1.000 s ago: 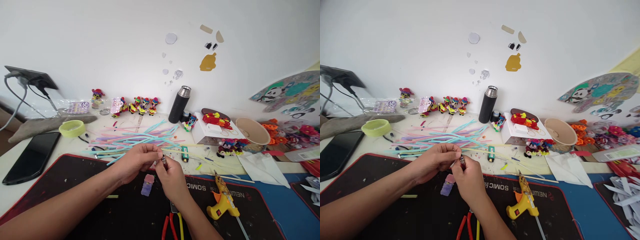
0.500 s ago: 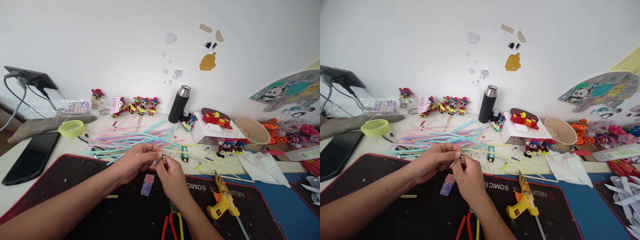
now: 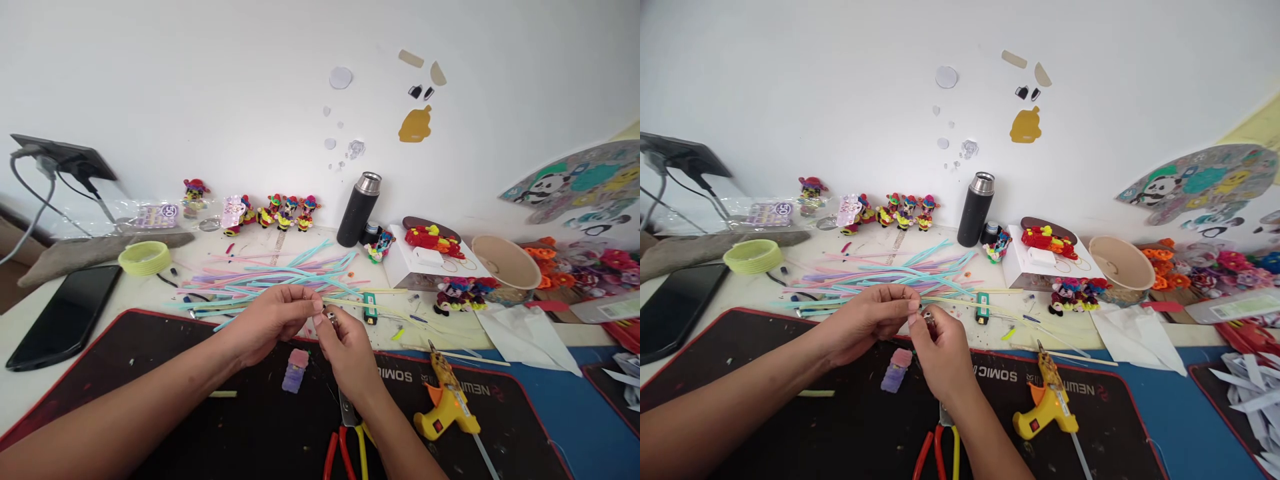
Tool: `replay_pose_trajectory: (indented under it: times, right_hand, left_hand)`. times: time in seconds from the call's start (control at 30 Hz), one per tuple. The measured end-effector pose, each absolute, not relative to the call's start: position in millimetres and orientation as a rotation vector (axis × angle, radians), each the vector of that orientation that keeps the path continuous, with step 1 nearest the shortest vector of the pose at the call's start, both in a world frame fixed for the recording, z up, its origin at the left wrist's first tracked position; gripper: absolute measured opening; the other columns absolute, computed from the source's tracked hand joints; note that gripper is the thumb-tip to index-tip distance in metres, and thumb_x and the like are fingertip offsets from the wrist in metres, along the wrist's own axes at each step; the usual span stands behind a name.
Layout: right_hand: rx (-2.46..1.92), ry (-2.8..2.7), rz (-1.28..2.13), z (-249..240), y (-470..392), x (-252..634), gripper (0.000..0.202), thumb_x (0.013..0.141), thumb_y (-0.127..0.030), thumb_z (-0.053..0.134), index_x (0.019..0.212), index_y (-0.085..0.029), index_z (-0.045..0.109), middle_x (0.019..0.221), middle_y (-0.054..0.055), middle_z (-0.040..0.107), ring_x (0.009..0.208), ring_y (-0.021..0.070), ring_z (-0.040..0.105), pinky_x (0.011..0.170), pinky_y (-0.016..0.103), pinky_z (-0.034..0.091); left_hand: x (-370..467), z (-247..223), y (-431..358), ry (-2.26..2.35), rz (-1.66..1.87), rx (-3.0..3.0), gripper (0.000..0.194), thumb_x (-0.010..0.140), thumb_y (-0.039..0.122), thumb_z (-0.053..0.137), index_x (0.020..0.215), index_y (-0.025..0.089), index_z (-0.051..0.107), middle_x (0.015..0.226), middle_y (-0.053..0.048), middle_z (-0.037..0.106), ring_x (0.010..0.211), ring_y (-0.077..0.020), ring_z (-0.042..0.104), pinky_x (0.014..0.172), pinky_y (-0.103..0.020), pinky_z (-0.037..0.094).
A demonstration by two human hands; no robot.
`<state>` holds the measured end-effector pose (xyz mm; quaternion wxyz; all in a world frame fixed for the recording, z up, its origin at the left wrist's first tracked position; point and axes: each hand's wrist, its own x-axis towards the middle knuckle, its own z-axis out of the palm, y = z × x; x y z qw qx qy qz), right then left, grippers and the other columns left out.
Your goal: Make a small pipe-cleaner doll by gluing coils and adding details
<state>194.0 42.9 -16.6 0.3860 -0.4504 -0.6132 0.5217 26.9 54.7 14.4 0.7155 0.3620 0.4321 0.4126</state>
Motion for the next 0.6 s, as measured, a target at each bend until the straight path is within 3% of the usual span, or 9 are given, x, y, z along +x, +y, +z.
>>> replay_pose_trajectory:
  times: [0.43, 0.6]
  right_hand:
    - [-0.982, -1.131, 1.567, -14.0, 49.7, 198.1, 0.050, 0.090, -0.065, 0.074, 0.079, -0.025, 0.046, 0.062, -0.012, 0.028, 0.050, 0.0086, 0.019, 0.044, 0.024, 0.015]
    - [-0.989, -1.170, 1.576, -16.6, 48.8, 199.0, 0.049, 0.091, -0.065, 0.074, 0.083, -0.023, 0.051, 0.061, -0.012, 0.029, 0.050, 0.0084, 0.020, 0.044, 0.024, 0.016]
  left_hand:
    - [29.1, 17.2, 55.3, 0.937, 0.938, 0.731, 0.045, 0.066, 0.048, 0.095, 0.075, 0.017, 0.064, 0.050, 0.012, 0.034, 0.046, -0.0046, 0.017, 0.045, -0.024, 0.009]
    - [29.9, 15.9, 54.1, 0.906, 0.936, 0.697, 0.045, 0.067, 0.046, 0.096, 0.075, 0.017, 0.063, 0.051, 0.013, 0.033, 0.047, -0.0043, 0.015, 0.044, -0.024, 0.008]
